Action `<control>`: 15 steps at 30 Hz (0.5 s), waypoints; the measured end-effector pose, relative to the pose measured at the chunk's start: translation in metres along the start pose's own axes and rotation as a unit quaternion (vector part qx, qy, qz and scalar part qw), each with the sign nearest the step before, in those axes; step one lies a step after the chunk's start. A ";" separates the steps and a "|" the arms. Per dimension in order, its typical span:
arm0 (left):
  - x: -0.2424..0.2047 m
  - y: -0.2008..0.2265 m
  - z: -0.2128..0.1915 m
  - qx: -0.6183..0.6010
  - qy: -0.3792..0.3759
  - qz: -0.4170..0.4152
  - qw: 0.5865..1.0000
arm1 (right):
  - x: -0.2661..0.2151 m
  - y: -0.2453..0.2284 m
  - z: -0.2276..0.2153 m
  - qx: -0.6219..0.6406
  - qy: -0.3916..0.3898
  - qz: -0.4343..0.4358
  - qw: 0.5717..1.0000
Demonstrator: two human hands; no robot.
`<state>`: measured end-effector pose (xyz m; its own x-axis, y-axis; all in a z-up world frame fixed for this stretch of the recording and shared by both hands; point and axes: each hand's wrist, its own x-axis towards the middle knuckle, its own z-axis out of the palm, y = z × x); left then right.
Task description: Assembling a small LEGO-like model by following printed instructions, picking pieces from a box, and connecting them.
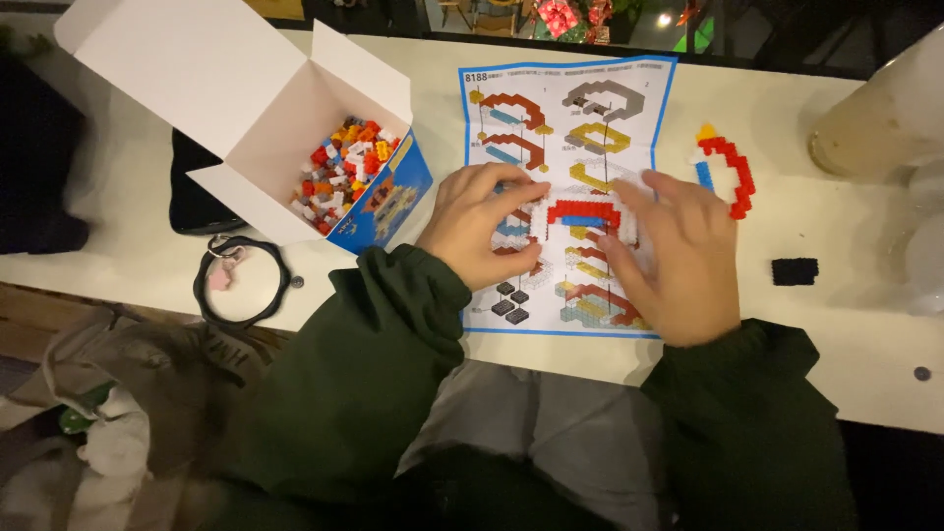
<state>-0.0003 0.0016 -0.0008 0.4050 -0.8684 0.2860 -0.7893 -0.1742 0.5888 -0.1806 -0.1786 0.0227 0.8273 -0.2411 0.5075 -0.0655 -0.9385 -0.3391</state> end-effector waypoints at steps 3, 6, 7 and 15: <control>-0.001 0.005 -0.009 -0.033 0.013 -0.006 0.999 | 0.003 -0.013 -0.001 -0.004 -0.068 -0.034 0.997; -0.001 0.013 -0.023 -0.121 0.105 0.021 0.987 | 0.001 -0.020 0.003 0.012 -0.090 -0.080 0.993; -0.002 0.015 -0.025 -0.133 0.120 0.024 0.984 | -0.002 -0.017 0.008 0.000 -0.104 -0.095 0.990; -0.004 0.003 -0.020 -0.124 0.103 0.009 0.987 | -0.003 -0.015 0.008 0.010 -0.200 -0.075 0.977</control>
<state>0.0043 0.0139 0.0147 0.4974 -0.7534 0.4302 -0.6707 -0.0194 0.7415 -0.1776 -0.1613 0.0198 0.9788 0.0186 0.2041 0.0812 -0.9496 -0.3029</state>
